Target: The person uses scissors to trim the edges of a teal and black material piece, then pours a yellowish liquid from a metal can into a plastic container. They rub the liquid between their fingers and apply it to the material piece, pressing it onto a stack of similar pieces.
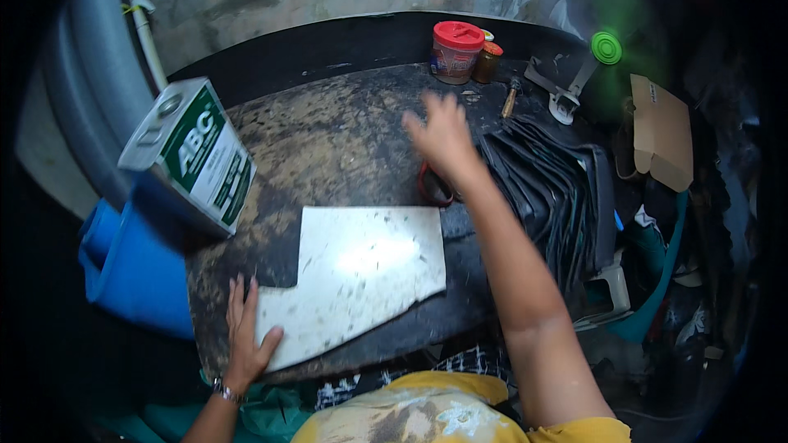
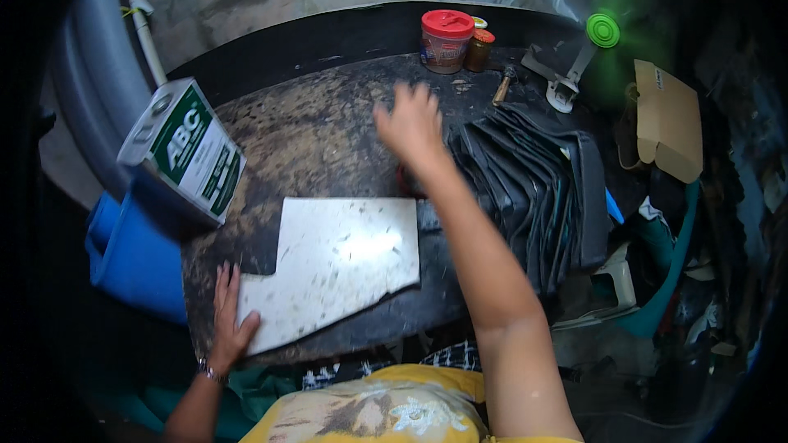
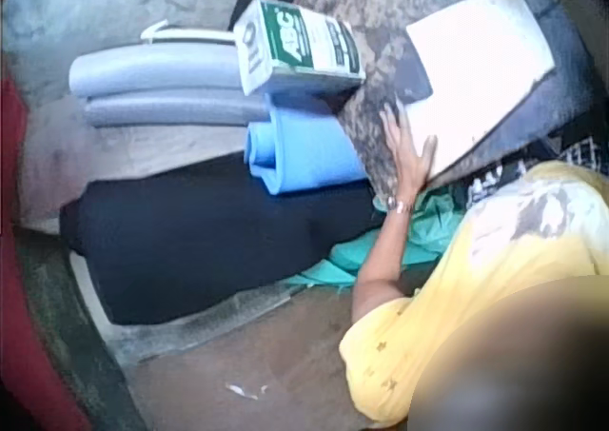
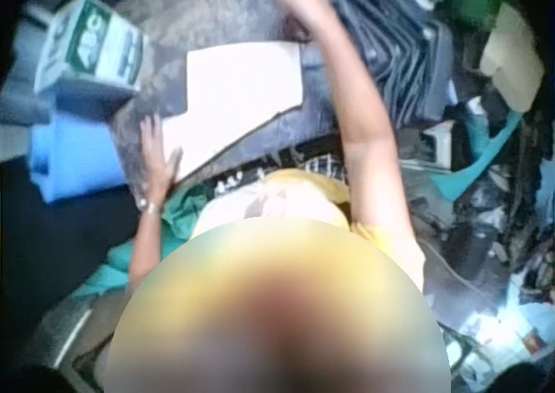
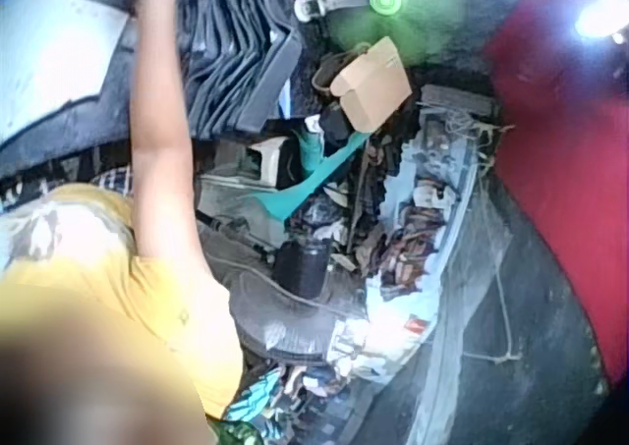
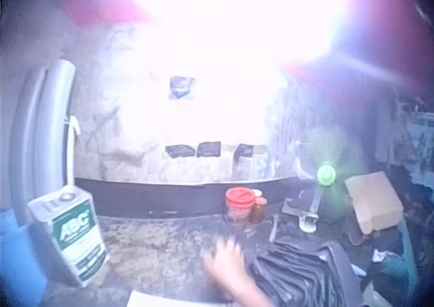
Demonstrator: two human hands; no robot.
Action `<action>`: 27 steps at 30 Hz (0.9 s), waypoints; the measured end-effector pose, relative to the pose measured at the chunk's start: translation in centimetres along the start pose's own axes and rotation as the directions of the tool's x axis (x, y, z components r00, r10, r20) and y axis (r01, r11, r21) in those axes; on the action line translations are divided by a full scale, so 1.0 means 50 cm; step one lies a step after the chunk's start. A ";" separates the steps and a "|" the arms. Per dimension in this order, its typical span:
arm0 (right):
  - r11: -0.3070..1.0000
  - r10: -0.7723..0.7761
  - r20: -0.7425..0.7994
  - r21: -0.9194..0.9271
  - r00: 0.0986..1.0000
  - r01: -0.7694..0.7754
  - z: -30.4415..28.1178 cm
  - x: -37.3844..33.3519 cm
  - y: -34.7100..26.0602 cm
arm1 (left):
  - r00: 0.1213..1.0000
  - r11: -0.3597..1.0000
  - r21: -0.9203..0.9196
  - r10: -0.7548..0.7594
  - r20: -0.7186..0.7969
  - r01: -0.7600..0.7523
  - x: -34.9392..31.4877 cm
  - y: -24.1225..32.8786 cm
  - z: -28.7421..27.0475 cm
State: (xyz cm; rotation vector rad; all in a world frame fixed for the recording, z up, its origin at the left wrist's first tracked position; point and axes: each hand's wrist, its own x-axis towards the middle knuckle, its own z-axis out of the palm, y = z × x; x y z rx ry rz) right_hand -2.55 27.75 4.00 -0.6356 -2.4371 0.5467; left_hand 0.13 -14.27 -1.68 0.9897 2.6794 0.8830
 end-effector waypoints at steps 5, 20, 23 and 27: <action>0.929 0.047 -0.077 -0.363 0.996 -0.072 0.026 0.419 0.136 | 0.965 0.967 0.055 -0.251 0.076 0.247 0.009 -0.004 0.003; 0.783 -0.036 -0.036 -0.622 0.999 0.006 0.132 0.503 0.173 | 0.947 0.957 0.092 -0.286 0.146 0.275 0.019 -0.003 -0.001; 0.718 -0.364 0.095 -0.606 0.927 0.344 0.146 0.391 0.110 | 0.963 0.967 0.053 -0.252 0.090 0.248 0.009 -0.007 0.002; 0.829 -0.469 0.092 -0.296 0.878 0.474 0.122 0.192 -0.028 | 0.982 0.982 -0.002 -0.189 -0.013 0.189 0.001 -0.018 0.014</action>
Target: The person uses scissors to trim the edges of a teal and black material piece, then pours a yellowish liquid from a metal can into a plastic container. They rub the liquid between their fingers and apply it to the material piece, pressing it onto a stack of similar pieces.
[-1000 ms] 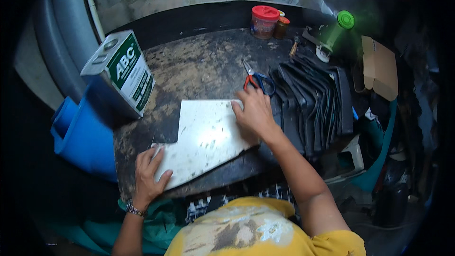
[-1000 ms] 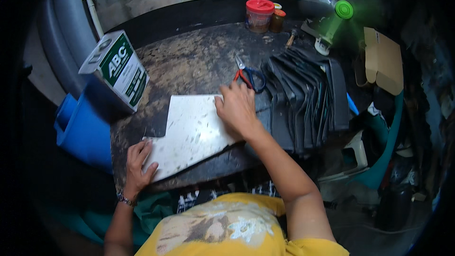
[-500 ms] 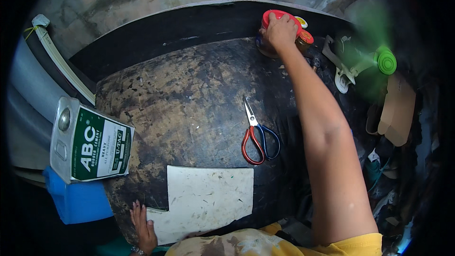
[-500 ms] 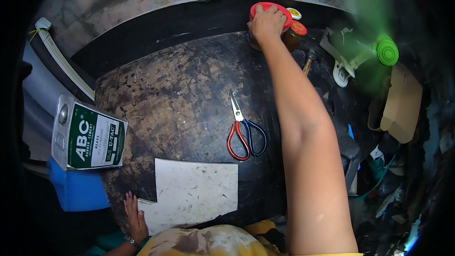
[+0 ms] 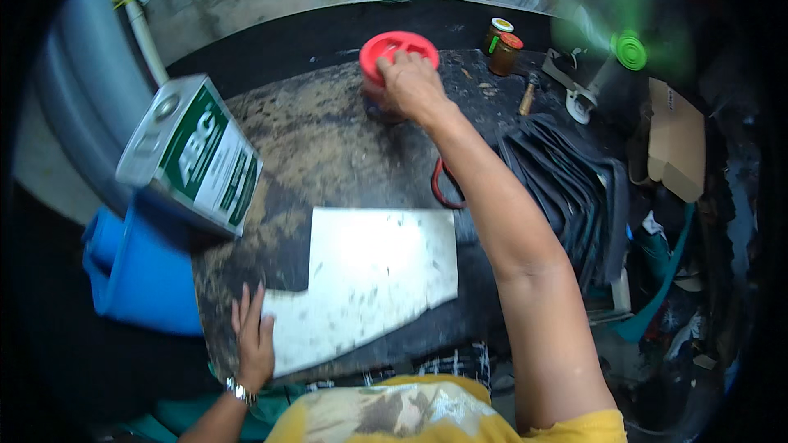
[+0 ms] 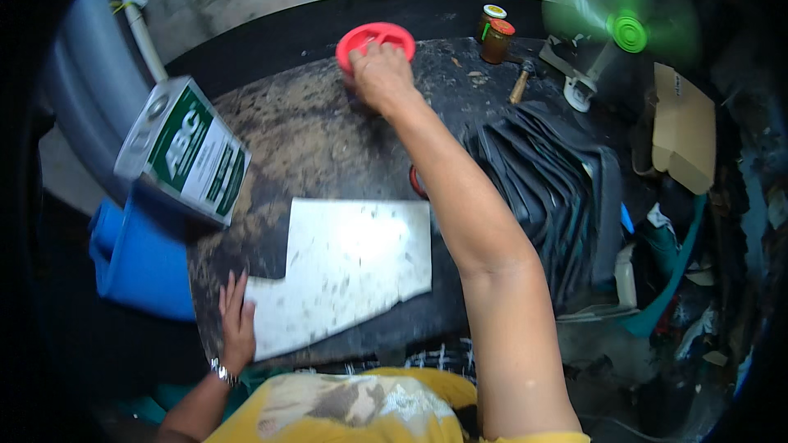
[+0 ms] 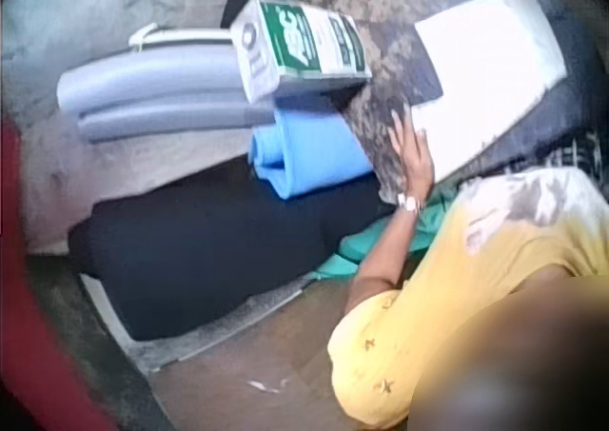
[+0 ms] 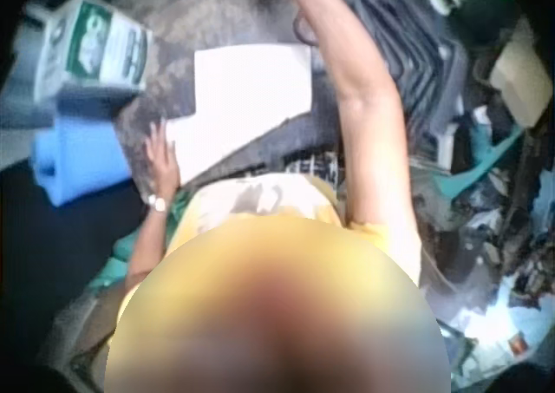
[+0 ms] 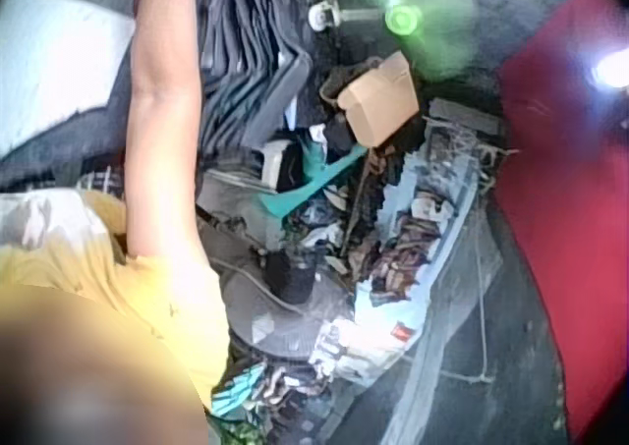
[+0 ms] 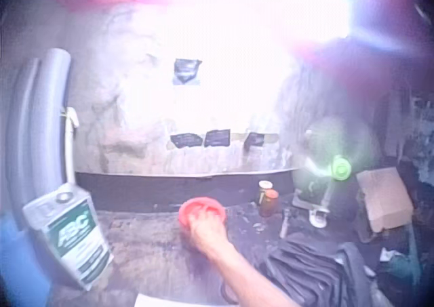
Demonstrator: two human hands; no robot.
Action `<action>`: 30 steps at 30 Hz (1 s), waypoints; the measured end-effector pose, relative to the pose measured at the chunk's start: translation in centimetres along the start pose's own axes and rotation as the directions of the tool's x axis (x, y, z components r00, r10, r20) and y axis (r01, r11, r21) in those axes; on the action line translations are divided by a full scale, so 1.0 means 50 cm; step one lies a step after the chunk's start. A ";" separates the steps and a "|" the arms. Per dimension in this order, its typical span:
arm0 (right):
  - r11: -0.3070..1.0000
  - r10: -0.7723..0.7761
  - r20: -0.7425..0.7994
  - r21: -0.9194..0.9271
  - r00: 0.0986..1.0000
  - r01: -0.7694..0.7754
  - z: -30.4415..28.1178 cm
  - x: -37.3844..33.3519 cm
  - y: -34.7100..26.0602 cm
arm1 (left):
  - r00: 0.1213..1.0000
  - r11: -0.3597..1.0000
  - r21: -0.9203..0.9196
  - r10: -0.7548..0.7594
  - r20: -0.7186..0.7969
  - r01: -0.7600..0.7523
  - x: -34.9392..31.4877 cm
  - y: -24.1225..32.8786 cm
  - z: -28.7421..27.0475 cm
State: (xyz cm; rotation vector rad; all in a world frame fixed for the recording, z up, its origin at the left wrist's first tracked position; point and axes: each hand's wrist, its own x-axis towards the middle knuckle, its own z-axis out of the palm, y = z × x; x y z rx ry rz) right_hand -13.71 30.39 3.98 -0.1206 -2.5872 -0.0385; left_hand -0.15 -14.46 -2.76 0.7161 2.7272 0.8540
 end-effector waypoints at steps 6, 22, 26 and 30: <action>0.973 -0.231 0.323 0.081 0.918 0.216 -0.127 -0.123 -0.216 | 0.985 0.997 -0.037 0.062 -0.158 -0.069 0.007 -0.054 0.035; 0.963 -0.162 -0.053 -0.226 0.985 0.146 -0.080 -0.201 -0.265 | 0.954 0.972 -0.113 0.173 -0.243 -0.205 0.030 -0.088 0.061; 0.961 -0.227 -0.033 -0.170 0.973 0.218 -0.074 -0.193 -0.253 | 0.948 0.936 -0.263 0.161 -0.275 -0.235 0.016 -0.070 0.042; 0.973 -0.046 0.101 -0.221 0.994 0.068 -0.066 -0.184 -0.269 | 0.563 0.827 0.286 0.545 -0.622 -0.484 -0.109 -0.005 0.036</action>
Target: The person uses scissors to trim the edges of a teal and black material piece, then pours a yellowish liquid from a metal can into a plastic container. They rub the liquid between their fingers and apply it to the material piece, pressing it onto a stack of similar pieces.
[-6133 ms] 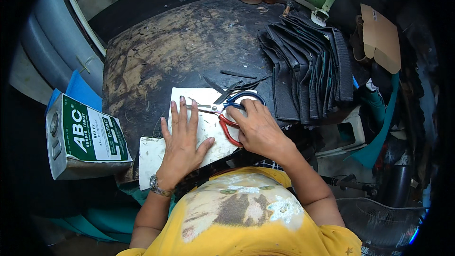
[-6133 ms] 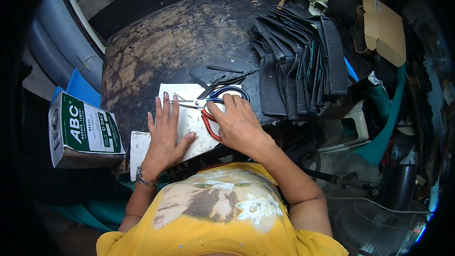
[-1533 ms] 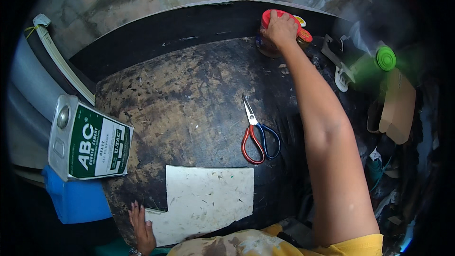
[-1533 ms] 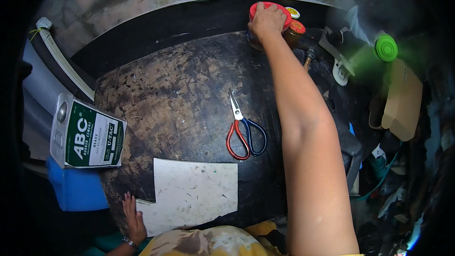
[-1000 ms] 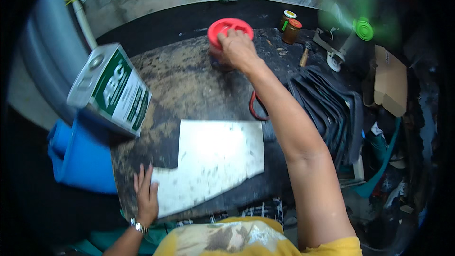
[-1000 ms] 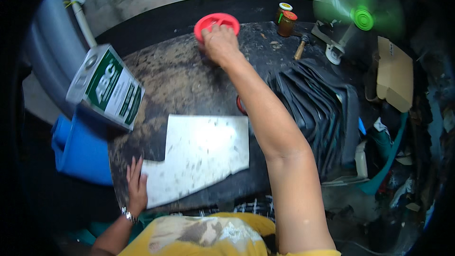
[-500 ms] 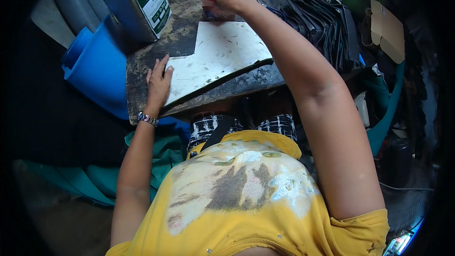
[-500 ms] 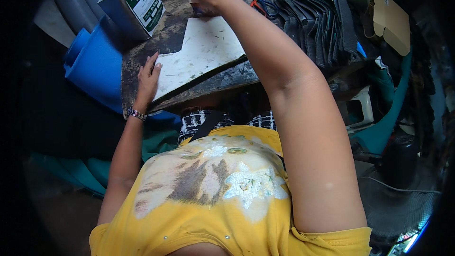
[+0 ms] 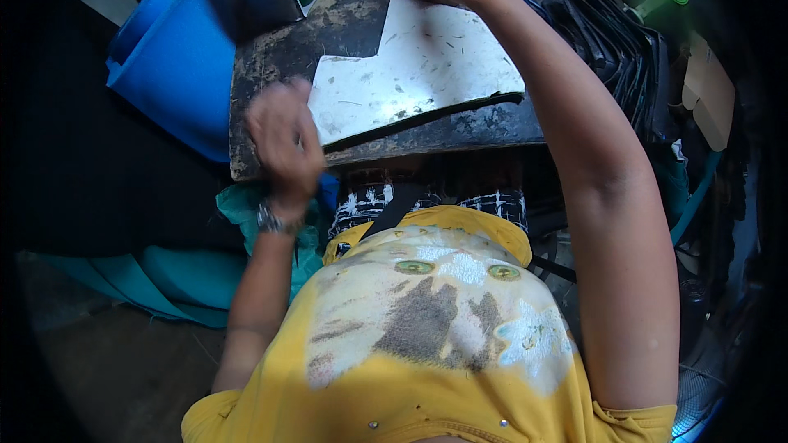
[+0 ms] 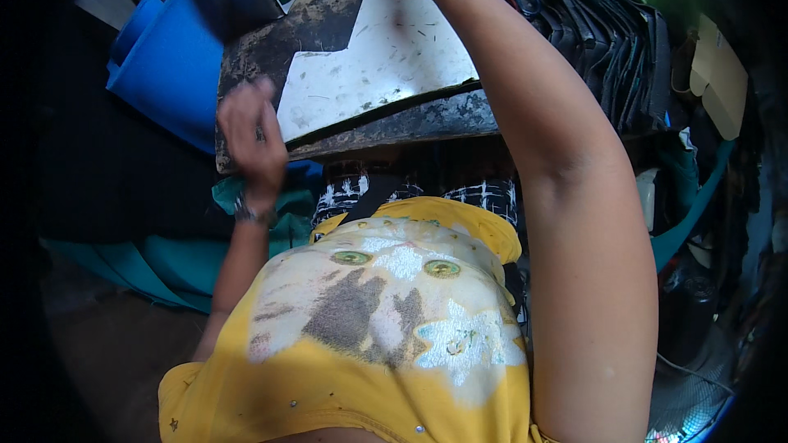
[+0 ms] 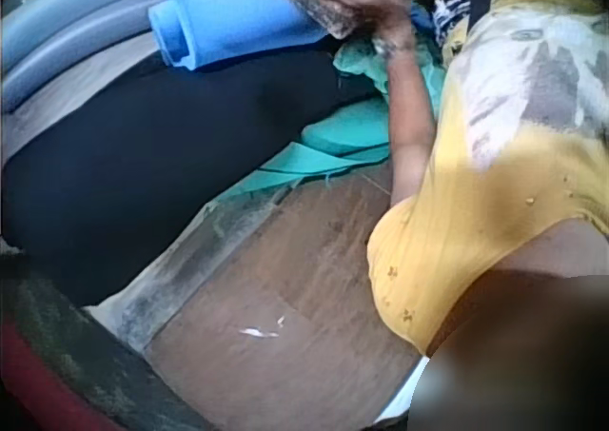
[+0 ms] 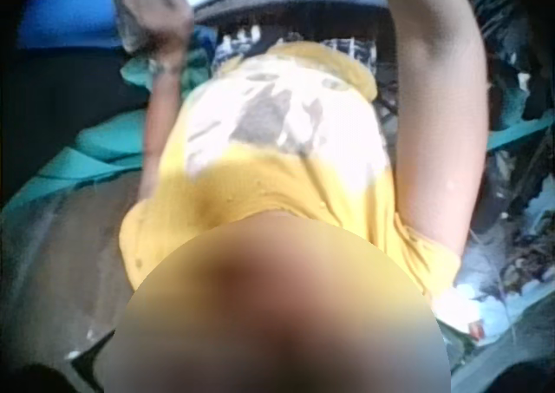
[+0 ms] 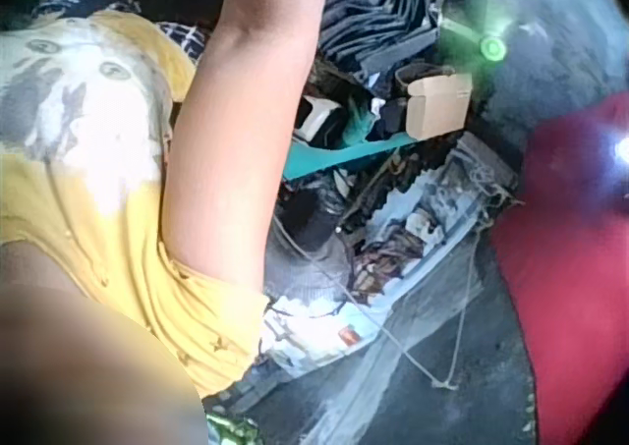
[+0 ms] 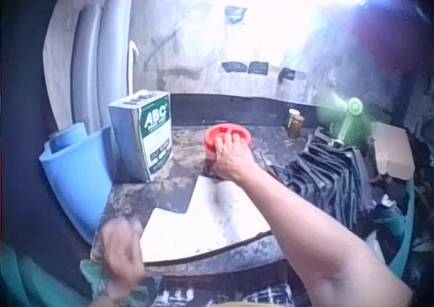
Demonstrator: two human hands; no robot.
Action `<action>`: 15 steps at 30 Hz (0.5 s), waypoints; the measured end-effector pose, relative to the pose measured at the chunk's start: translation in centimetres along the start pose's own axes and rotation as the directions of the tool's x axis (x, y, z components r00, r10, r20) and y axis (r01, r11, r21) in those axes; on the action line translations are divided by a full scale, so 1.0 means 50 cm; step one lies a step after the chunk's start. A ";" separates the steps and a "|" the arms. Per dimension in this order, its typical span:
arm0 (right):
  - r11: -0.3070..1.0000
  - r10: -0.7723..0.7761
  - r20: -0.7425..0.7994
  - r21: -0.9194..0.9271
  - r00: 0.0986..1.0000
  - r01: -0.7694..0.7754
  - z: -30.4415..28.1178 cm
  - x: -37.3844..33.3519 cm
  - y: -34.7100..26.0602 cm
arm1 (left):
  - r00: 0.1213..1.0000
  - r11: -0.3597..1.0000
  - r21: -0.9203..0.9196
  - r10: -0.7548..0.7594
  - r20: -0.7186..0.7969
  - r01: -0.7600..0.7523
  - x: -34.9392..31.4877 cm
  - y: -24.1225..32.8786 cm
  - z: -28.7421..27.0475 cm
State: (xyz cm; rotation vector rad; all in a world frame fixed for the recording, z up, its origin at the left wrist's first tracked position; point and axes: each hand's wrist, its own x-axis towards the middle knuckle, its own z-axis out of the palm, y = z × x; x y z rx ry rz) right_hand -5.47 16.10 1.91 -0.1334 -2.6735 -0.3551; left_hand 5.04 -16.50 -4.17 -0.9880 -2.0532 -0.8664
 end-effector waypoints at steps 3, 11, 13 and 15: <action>1.000 -0.001 -0.018 0.019 1.000 0.002 -0.009 -0.006 -0.008 | 0.873 0.806 -0.587 0.339 0.351 -0.077 -0.077 0.106 -0.012; 0.998 -0.059 -0.043 -0.005 0.997 0.059 -0.032 -0.017 -0.007 | 0.619 0.836 -0.501 0.276 0.736 0.223 -0.226 0.002 -0.004; 0.999 -0.050 -0.034 0.021 0.998 0.051 -0.034 -0.017 -0.007 | 0.484 0.822 -0.238 -0.051 0.874 0.517 -0.257 -0.050 -0.076; 0.997 -0.064 -0.064 0.032 0.996 0.066 -0.036 -0.018 -0.008 | 0.281 0.691 -0.135 -0.102 0.954 0.710 -0.278 -0.075 -0.138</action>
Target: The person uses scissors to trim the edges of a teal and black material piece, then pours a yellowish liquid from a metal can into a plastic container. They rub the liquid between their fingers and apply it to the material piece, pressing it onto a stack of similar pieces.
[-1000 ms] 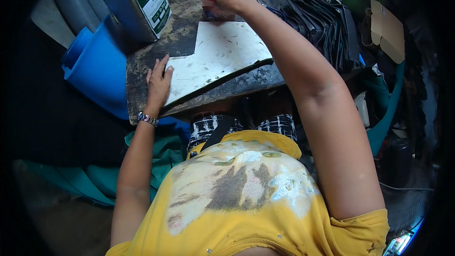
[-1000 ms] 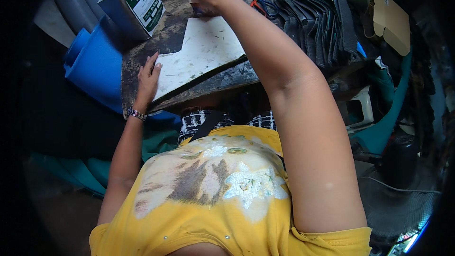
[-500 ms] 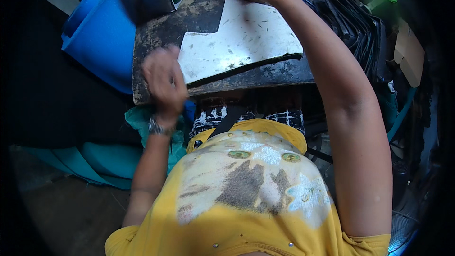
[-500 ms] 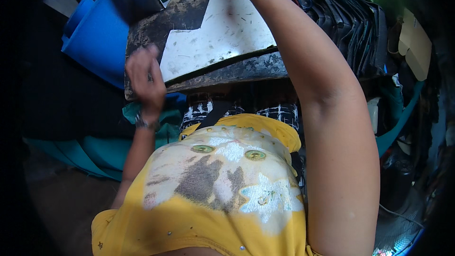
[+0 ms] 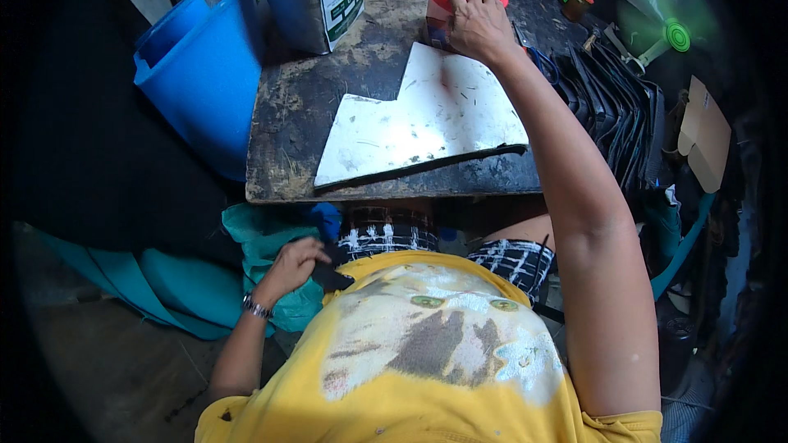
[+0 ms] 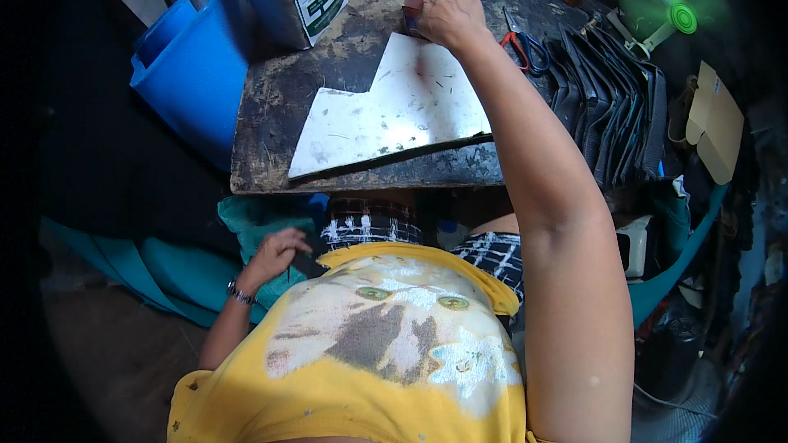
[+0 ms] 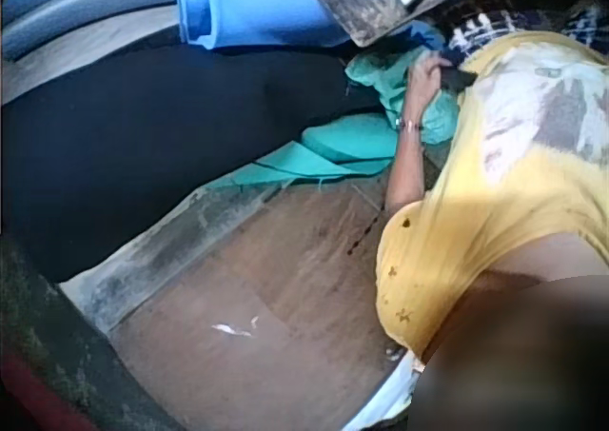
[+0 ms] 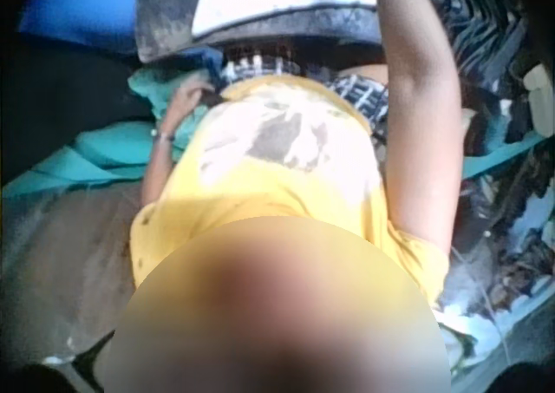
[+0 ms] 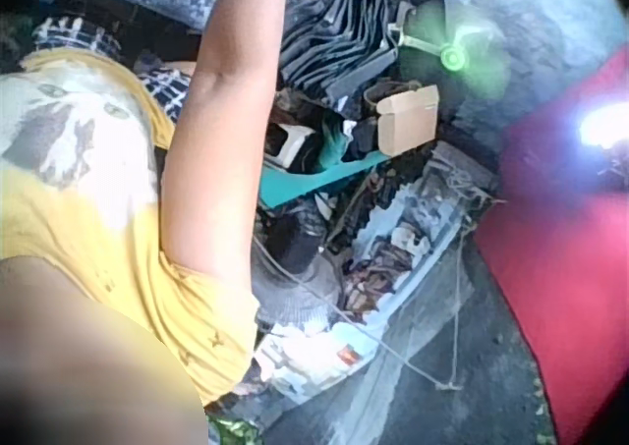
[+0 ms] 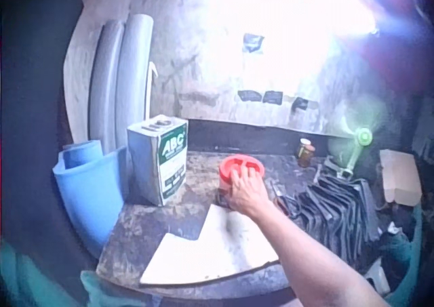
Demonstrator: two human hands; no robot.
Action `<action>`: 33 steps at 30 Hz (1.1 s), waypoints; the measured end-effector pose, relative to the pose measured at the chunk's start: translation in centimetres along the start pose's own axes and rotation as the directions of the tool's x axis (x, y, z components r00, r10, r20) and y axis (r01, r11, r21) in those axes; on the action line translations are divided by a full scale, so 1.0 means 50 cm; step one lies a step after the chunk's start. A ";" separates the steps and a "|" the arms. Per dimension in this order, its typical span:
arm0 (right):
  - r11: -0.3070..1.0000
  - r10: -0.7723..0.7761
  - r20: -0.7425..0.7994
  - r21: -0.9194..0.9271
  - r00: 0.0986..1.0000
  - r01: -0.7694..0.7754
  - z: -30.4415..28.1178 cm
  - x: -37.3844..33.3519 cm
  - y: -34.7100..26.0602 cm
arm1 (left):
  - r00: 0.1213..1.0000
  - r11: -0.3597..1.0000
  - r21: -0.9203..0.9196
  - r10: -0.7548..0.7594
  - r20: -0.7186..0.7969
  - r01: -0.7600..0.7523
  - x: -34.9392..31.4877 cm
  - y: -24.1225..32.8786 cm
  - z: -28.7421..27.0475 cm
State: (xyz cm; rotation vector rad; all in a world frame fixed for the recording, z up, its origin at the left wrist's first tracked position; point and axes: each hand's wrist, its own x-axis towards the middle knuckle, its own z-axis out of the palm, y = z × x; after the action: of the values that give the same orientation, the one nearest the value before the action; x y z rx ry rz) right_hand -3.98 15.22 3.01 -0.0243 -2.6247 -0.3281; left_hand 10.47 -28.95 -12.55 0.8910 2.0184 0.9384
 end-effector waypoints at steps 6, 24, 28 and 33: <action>0.998 0.063 0.028 -0.008 0.998 -0.063 0.003 -0.004 -0.004 | 0.967 0.956 0.249 -0.097 -0.237 0.157 -0.029 0.128 -0.003; 0.915 0.315 0.096 0.232 0.944 -0.329 0.000 0.103 -0.008 | 0.814 0.848 0.428 0.471 -0.339 -0.312 0.757 0.365 -0.254; 0.877 0.402 0.038 0.269 0.915 -0.397 0.019 0.112 -0.016 | 0.493 0.635 0.619 0.764 -0.415 -0.462 0.809 0.326 -0.238; 0.883 0.304 0.043 0.361 0.952 -0.298 -0.006 0.090 0.011 | 0.620 0.829 0.367 0.560 -0.550 -0.423 0.796 0.333 -0.248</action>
State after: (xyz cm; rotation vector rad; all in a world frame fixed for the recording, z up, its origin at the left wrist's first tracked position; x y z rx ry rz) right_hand -7.74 15.50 5.50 -0.3012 -2.5719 0.2679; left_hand -14.84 7.49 -5.63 1.4480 2.5301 1.5315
